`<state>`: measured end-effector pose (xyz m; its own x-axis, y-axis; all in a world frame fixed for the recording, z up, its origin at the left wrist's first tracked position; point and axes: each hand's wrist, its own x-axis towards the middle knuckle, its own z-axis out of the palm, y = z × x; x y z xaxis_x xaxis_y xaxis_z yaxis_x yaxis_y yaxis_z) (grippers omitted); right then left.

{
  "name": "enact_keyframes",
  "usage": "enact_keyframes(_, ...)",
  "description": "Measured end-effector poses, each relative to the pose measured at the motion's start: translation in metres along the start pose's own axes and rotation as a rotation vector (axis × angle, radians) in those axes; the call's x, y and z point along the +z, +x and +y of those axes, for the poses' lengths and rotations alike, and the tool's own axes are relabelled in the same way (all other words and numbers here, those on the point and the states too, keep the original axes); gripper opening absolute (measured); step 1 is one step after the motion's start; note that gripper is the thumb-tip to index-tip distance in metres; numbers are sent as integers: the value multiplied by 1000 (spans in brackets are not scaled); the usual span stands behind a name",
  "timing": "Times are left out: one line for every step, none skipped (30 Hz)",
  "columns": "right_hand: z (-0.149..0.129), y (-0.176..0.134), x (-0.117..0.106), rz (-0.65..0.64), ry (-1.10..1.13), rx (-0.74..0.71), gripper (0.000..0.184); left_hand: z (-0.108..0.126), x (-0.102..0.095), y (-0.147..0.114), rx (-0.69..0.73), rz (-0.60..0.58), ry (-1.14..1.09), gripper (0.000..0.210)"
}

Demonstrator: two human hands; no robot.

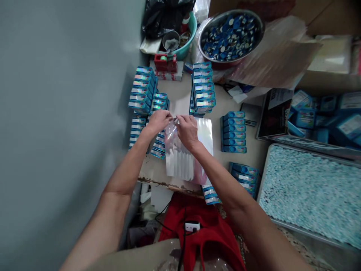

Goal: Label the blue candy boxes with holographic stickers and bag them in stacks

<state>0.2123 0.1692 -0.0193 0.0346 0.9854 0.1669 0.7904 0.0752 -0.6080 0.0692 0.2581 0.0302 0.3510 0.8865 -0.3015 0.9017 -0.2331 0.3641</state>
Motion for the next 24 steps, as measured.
enact_keyframes(-2, -1, 6, 5, 0, -1, 35, -1, 1, -1, -1, -8, -20, 18)
enact_keyframes(-3, -3, 11, 15, 0, -7, 35, -2, 2, -1, 1, -11, -38, 17)
enact_keyframes(-4, -6, 15, 31, -2, -14, 35, -4, 3, -2, 4, -12, -52, 17)
enact_keyframes(-5, -10, 19, 47, -9, -23, 36, -6, 4, -2, 4, -10, -61, 17)
enact_keyframes(-5, -15, 22, 57, -19, -35, 38, -8, 5, -3, 0, -8, -68, 17)
enact_keyframes(-5, -21, 23, 58, -31, -53, 39, -10, 6, -3, -9, -6, -77, 17)
enact_keyframes(-5, -27, 24, 49, -40, -75, 40, -13, 6, -3, -24, -7, -90, 18)
enact_keyframes(-5, -34, 24, 31, -45, -97, 41, -15, 6, -3, -38, -14, -110, 19)
enact_keyframes(-5, -41, 24, 9, -41, -115, 41, -17, 6, -2, -51, -25, -132, 20)
enact_keyframes(-5, -47, 22, -13, -29, -122, 40, -19, 5, -2, -59, -39, -152, 21)
enact_keyframes(-5, -53, 20, -27, -12, -115, 36, -21, 5, -1, -65, -53, -165, 21)
enact_keyframes(-4, -59, 18, -36, 9, -92, 30, -22, 5, -1, -68, -62, -169, 20)
enact_keyframes(-4, -64, 14, -42, 32, -60, 22, -23, 4, 0, -71, -63, -166, 20)
enact_keyframes(-4, -68, 10, -50, 57, -25, 15, -23, 4, 0, -72, -55, -159, 19)
enact_keyframes(-4, -72, 6, -57, 79, 10, 11, -23, 3, 0, -74, -41, -148, 19)
enact_keyframes(-4, -74, 1, -61, 94, 42, 11, -22, 3, 0, -72, -25, -137, 19)
enact_keyframes(-4, -74, -5, -56, 103, 68, 13, -20, 2, -1, -68, -11, -126, 19)
enact_keyframes(-4, -73, -11, -43, 107, 79, 13, -17, 1, -3, -63, 0, -115, 19)
enact_keyframes(-4, -70, -17, -26, 105, 70, 11, -13, 0, -5, -58, 7, -103, 19)
enact_keyframes(-3, -66, -22, -11, 98, 41, 9, -9, -1, -8, -53, 14, -89, 19)
enact_keyframes(-3, -59, -28, -4, 87, -4, 8, -4, -3, -11, -48, 21, -72, 19)
enact_keyframes(-3, -51, -32, -7, 70, -56, 7, 1, -5, -15, -44, 30, -52, 20)
enact_keyframes(-2, -43, -35, -20, 47, -107, 9, 6, -8, -18, -44, 41, -26, 21)
enact_keyframes(-2, -33, -37, -41, 19, -154, 11, 11, -10, -22, -48, 49, 2, 21)
